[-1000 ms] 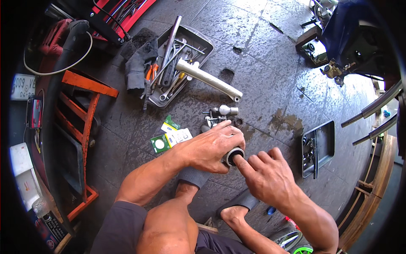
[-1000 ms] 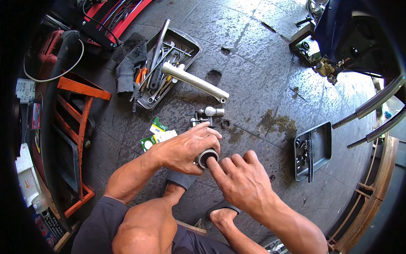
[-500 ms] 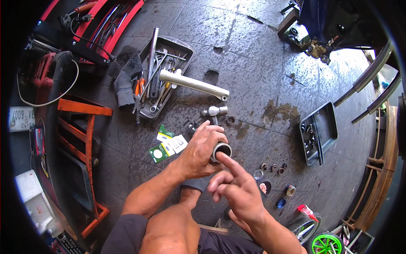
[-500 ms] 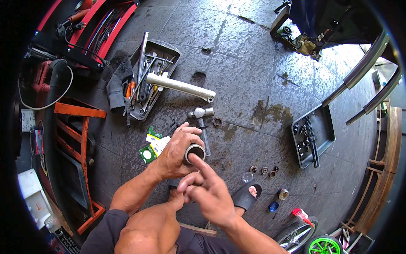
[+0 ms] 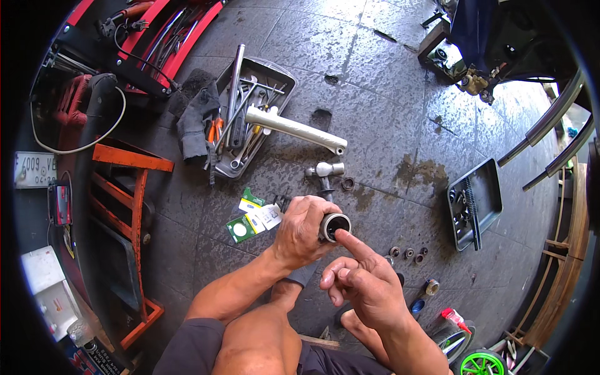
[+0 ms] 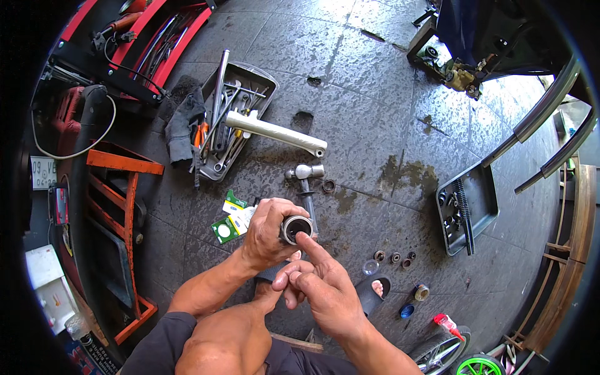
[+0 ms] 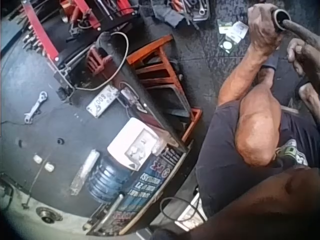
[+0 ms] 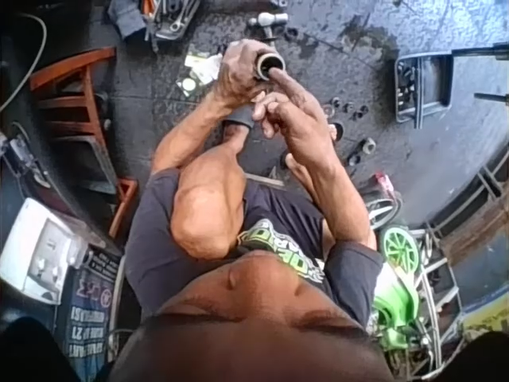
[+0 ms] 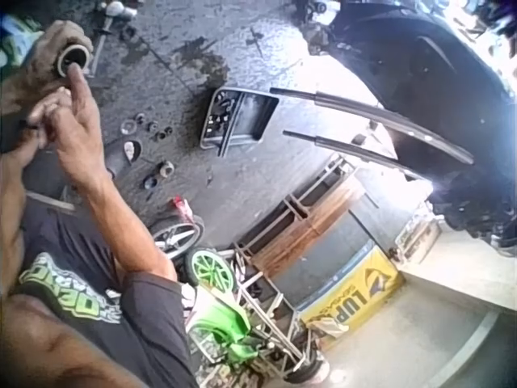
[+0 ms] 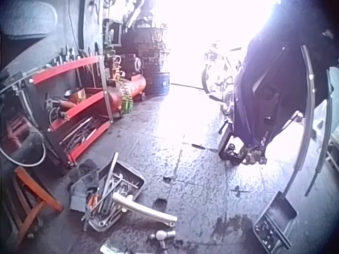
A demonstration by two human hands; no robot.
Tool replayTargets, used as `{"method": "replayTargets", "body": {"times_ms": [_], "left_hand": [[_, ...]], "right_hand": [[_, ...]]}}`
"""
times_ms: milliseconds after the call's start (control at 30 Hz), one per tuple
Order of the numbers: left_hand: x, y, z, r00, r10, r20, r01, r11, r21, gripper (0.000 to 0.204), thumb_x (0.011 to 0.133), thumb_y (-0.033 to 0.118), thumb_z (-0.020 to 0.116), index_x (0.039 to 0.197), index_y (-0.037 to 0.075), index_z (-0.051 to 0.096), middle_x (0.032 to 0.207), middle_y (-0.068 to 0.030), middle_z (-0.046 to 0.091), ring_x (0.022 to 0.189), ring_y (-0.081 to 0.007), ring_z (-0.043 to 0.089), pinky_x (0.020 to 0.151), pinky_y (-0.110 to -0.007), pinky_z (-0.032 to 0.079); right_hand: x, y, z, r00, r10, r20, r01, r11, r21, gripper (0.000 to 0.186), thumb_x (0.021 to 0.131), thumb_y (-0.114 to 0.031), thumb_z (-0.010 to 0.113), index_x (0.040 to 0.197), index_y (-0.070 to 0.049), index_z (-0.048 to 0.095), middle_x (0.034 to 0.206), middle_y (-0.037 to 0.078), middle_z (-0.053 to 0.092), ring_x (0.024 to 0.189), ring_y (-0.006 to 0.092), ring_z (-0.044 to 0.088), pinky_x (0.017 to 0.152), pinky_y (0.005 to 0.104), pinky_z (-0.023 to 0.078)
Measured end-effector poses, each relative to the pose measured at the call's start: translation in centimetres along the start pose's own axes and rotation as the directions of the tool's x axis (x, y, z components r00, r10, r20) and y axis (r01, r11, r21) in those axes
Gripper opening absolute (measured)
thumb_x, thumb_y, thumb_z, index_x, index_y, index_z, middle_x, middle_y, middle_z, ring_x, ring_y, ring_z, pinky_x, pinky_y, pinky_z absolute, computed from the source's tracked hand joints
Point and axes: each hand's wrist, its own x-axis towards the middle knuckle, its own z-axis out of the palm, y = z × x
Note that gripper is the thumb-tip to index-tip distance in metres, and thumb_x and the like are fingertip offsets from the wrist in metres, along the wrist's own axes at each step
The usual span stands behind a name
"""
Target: Repairing and assembling motorcycle front fork components.
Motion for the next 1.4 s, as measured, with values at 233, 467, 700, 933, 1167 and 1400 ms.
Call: {"method": "replayTargets", "body": {"times_ms": [233,467,700,933,1167,1400], "left_hand": [[-0.6,0.1,0.8,0.994,0.073,-0.079,-0.069,0.996,0.051,0.051,0.079,0.026,0.086,0.118,0.008,0.058,0.103,-0.0068,0.072,0.095,-0.031,0.07,0.088,-0.045,0.05],[-0.5,-0.2,0.4,0.994,0.097,-0.047,-0.096,0.995,0.021,0.057,0.069,0.016,0.092,0.115,0.01,0.059,0.106,-0.0032,0.075,0.096,-0.0264,0.071,0.088,-0.042,0.051],[0.0,-0.3,0.0,0.995,0.092,-0.046,-0.092,0.996,0.009,0.052,0.075,0.017,0.09,0.116,0.009,0.059,0.101,-0.0057,0.073,0.095,-0.0288,0.071,0.089,-0.044,0.05],[-0.3,-0.7,-1.0,0.997,0.047,-0.062,-0.048,0.999,-0.016,0.053,0.076,0.018,0.09,0.118,0.008,0.059,0.101,-0.0077,0.072,0.094,-0.0306,0.071,0.089,-0.045,0.05],[-0.5,-1.0,-0.9,0.998,0.043,-0.051,-0.042,0.999,0.01,0.065,0.069,0.031,0.096,0.117,0.009,0.059,0.104,-0.0054,0.074,0.096,-0.029,0.071,0.089,-0.044,0.052],[-0.6,-0.9,-0.6,0.997,0.057,-0.042,-0.055,0.997,0.05,0.061,0.071,0.029,0.096,0.116,0.009,0.06,0.106,-0.0038,0.075,0.096,-0.0275,0.071,0.09,-0.044,0.052]], "right_hand": [[1.4,0.0,1.8,0.997,0.042,-0.059,-0.046,0.997,-0.069,0.073,0.096,-0.001,0.049,0.162,0.01,0.018,0.097,0.021,0.071,0.066,0.0221,0.064,0.065,0.0308,0.055],[1.0,-1.7,1.6,0.995,-0.102,-0.011,-0.001,0.091,-0.996,0.054,0.094,-0.008,0.056,0.145,0.006,0.046,0.091,0.021,0.075,0.07,0.0359,0.073,0.068,0.0467,0.058],[1.6,-2.7,0.6,0.92,-0.289,0.263,0.161,-0.333,-0.929,0.045,0.086,-0.012,0.068,0.131,-0.012,0.063,0.084,0.012,0.071,0.077,0.0371,0.073,0.068,0.0513,0.057],[1.6,-3.2,-1.2,0.973,-0.211,0.095,0.2,0.557,-0.806,0.058,0.088,0.006,0.057,0.144,-0.008,0.061,0.091,0.007,0.073,0.071,0.0115,0.064,0.07,0.0263,0.053],[2.4,-2.4,-1.1,0.998,-0.05,0.022,0.054,0.813,-0.579,0.047,0.096,-0.003,0.063,0.143,-0.004,0.06,0.092,0.007,0.073,0.074,0.0096,0.063,0.071,0.0281,0.053],[1.6,-1.8,0.1,0.916,-0.291,0.278,0.229,-0.192,-0.954,0.055,0.086,-0.01,0.067,0.139,0.001,0.06,0.097,0.018,0.075,0.078,0.0377,0.072,0.072,0.0455,0.057]]}}
